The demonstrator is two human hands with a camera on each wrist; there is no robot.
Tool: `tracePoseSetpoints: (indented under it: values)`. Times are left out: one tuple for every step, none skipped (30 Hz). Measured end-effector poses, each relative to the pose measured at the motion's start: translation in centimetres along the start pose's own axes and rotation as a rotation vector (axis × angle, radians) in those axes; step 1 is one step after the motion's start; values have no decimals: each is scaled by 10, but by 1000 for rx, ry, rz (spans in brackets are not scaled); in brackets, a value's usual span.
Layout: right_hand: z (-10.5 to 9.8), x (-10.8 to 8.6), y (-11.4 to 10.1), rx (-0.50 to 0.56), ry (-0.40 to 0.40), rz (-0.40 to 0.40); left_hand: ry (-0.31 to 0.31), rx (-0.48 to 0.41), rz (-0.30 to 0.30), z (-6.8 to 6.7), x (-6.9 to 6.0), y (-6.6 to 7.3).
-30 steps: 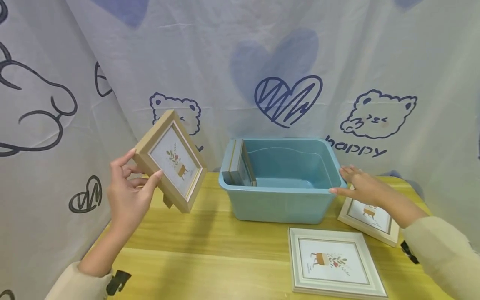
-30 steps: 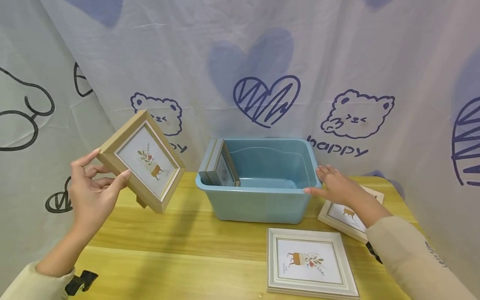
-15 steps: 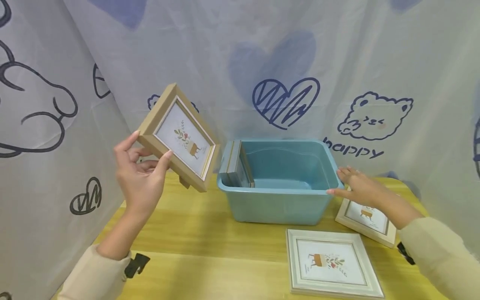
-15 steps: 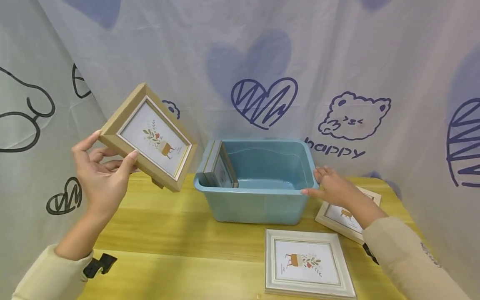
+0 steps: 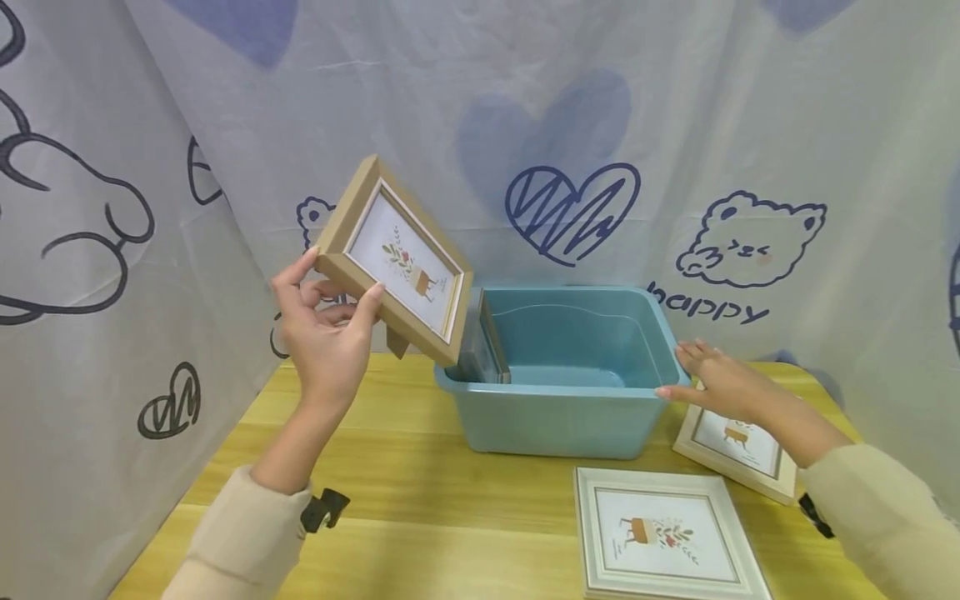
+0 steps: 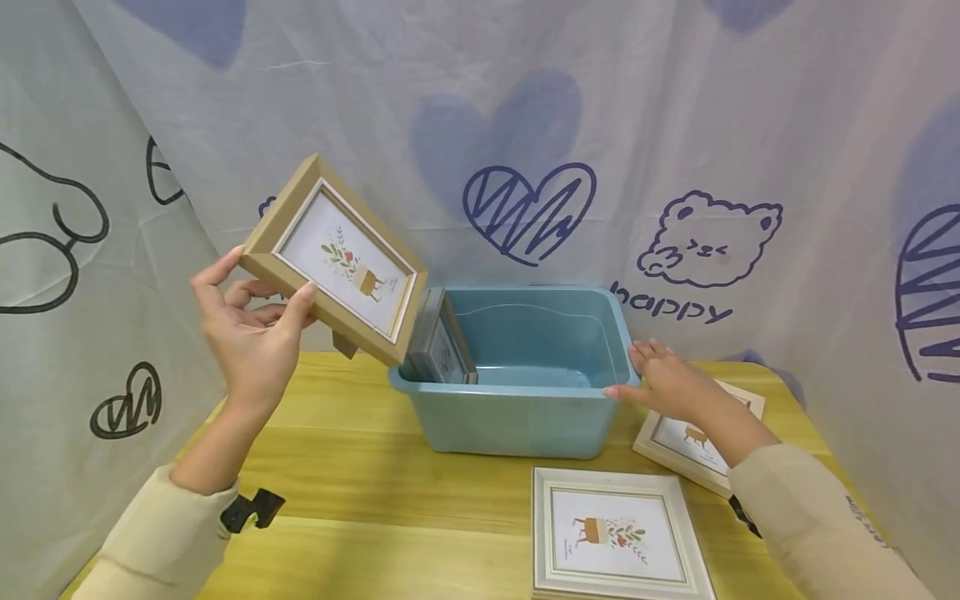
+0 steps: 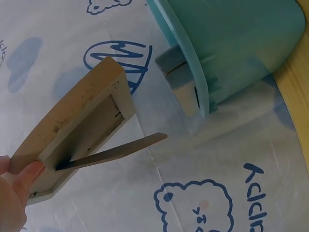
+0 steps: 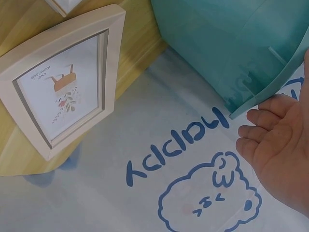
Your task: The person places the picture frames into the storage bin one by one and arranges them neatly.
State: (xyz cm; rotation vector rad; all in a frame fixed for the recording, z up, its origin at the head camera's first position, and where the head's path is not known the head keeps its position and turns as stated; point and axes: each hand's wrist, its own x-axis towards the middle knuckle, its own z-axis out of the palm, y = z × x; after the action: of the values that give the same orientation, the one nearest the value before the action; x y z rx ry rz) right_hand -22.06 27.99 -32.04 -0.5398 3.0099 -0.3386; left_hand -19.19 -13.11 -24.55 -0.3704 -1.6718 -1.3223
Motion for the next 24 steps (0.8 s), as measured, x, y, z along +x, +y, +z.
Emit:
tracePoseSetpoints:
  values:
    - [0, 0, 1, -4, 2, -2, -5, -7, 3, 2, 0, 1]
    - [0, 0, 1, -7, 4, -4, -7, -11, 6, 5, 1, 1]
    - [-1, 0, 1, -9, 6, -8, -9, -16, 9, 7, 1, 2]
    - [-1, 0, 1, -8, 5, -7, -12, -25, 11, 9, 1, 3]
    - [-1, 0, 1, -7, 5, -6, -15, -31, 11, 11, 2, 5]
    - [-1, 0, 1, -5, 4, -5, -19, -33, 10, 14, 3, 6]
    - [-1, 0, 1, -3, 4, -6, -24, -36, 6, 17, 4, 8]
    - [-1, 0, 1, -3, 8, -11, -29, -44, 1, 20, 6, 10]
    - [-1, -1, 1, -4, 11, -15, -32, -53, -5, 23, 8, 12]
    - [-1, -1, 2, -7, 11, -19, -36, -59, -12, 26, 9, 14]
    - [-1, -2, 2, -10, 13, -23, -39, -61, -16, 29, 10, 16]
    - [-1, -2, 2, -15, 15, -28, -43, -63, -21, 32, 11, 18]
    - [-1, -2, 3, -23, 17, -33, -47, -68, -28, 35, 13, 20]
    - [-1, -2, 3, -30, 19, -36, -49, -74, -37, 38, 14, 21]
    - [-1, -2, 2, -32, 15, -33, -52, -72, -46, 41, 14, 22]
    - [-2, -1, 2, -33, 12, -31, -57, -65, -52, 44, 15, 23]
    - [-2, -1, 2, -34, 10, -28, -62, -57, -56, 46, 15, 24]
    - [-2, -1, 2, -37, 9, -27, -68, -53, -62, 49, 15, 24]
    - [-1, -1, 1, -37, 8, -25, -73, -52, -67, 52, 14, 24]
    - [-1, 0, 0, -36, 7, -23, -78, -48, -69, 55, 14, 24]
    - [-1, 0, 1, -39, 5, -23, -84, -45, -65, 58, 13, 23]
    - [-1, 0, 1, -41, 5, -23, -89, -46, -62, 61, 11, 22]
    - [-1, 0, 1, -44, 4, -24, -93, -50, -59, 64, 9, 21]
    - [0, 0, 1, -46, 3, -25, -99, -53, -57, 68, 7, 20]
